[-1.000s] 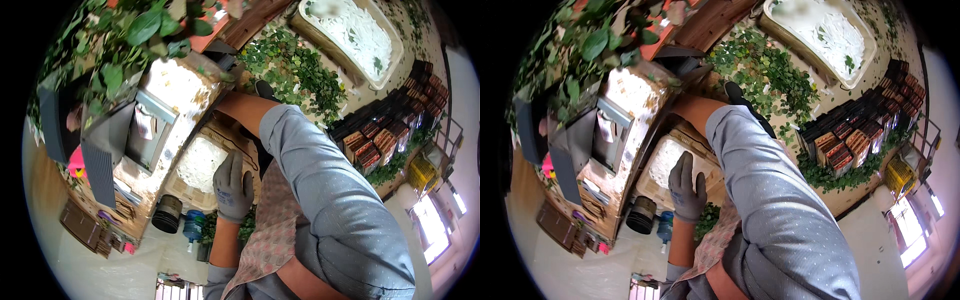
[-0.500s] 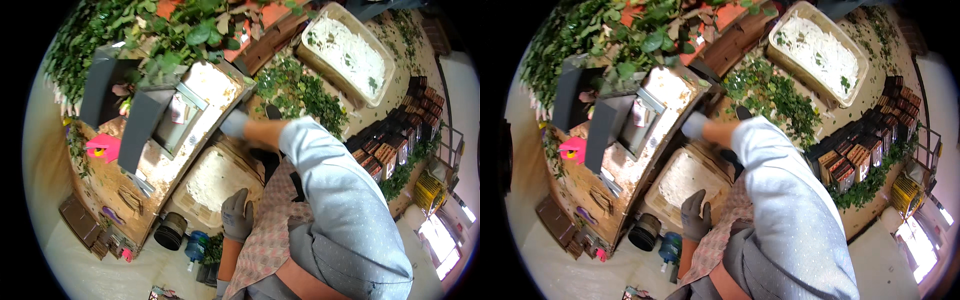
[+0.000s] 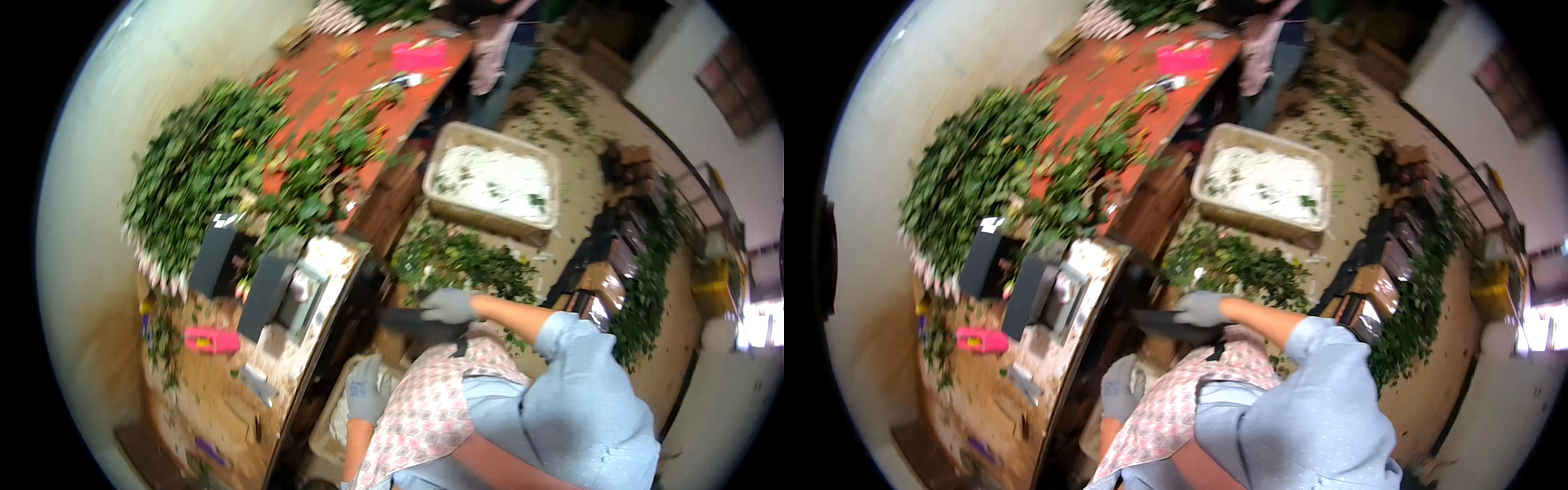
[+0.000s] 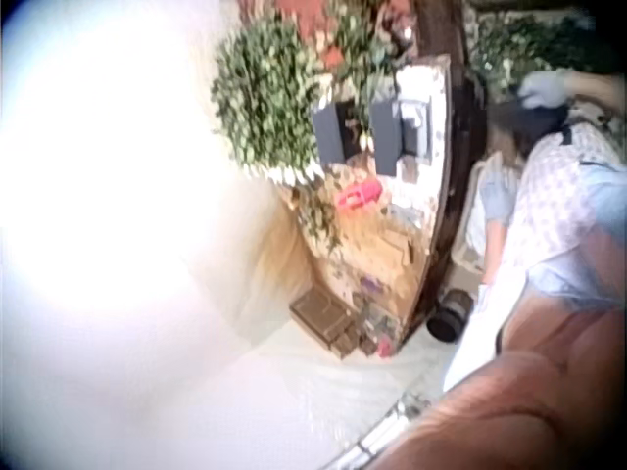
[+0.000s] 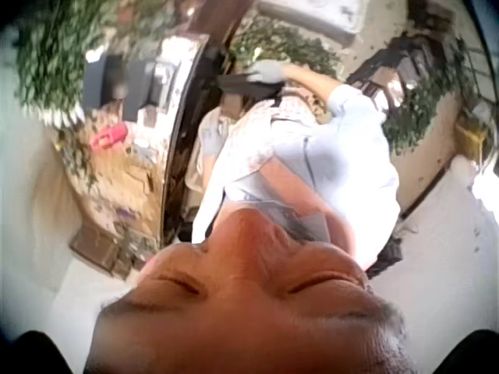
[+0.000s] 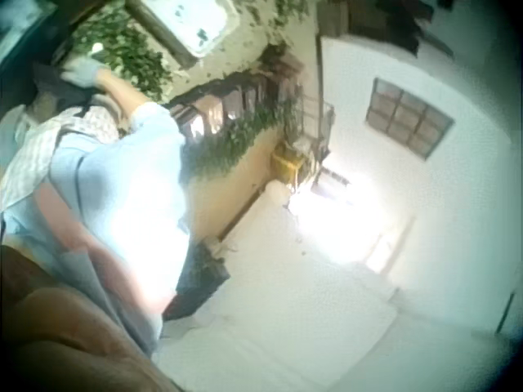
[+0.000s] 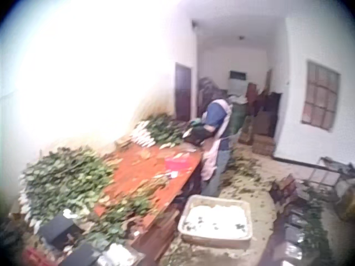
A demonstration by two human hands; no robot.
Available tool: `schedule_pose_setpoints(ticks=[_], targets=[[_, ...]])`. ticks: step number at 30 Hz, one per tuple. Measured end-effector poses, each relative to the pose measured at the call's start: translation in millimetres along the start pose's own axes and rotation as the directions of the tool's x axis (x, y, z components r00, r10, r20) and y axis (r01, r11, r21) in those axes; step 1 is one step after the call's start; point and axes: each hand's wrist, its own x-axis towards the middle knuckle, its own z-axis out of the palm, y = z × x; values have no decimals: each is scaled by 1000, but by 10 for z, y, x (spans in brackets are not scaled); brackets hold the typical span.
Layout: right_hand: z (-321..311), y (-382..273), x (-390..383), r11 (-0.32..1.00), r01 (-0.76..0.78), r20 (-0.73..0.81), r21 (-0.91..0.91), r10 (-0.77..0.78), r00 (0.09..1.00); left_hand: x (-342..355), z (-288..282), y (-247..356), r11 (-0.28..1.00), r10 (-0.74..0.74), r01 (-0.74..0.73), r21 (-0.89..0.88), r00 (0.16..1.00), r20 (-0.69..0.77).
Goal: The person arranges white flowers and green leaves into a black rectangular box. They place a cardboard insert into the box, add a layer of green leaves, and then carefully arrange the white flowers on top. The person repeats this process, filling the box with layers of leaves and flowers.
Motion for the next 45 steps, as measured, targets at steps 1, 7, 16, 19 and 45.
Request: schedule_pose_setpoints(ticks=[1,7,16,19,45], targets=[[-211,-460,-19,989,-10,-49,146,17,999,66,-21,60,997,69,-67,44,997,-45],[125,-1580,188,515,521,-691,681,215,690,223,-177,595,874,-9,-97,-477,976,-216],[100,-2665,-627,246,573,-468,781,-376,799,-215,14,-268,660,-247,-38,-750,932,-264],[243,-2657,-387,304,605,-547,736,-259,796,-204,-94,-262,688,-242,-35,-725,931,-274],[-601,-987,77,867,407,-633,287,-147,760,1216,-1364,42,933,-253,70,-353,826,-504]])
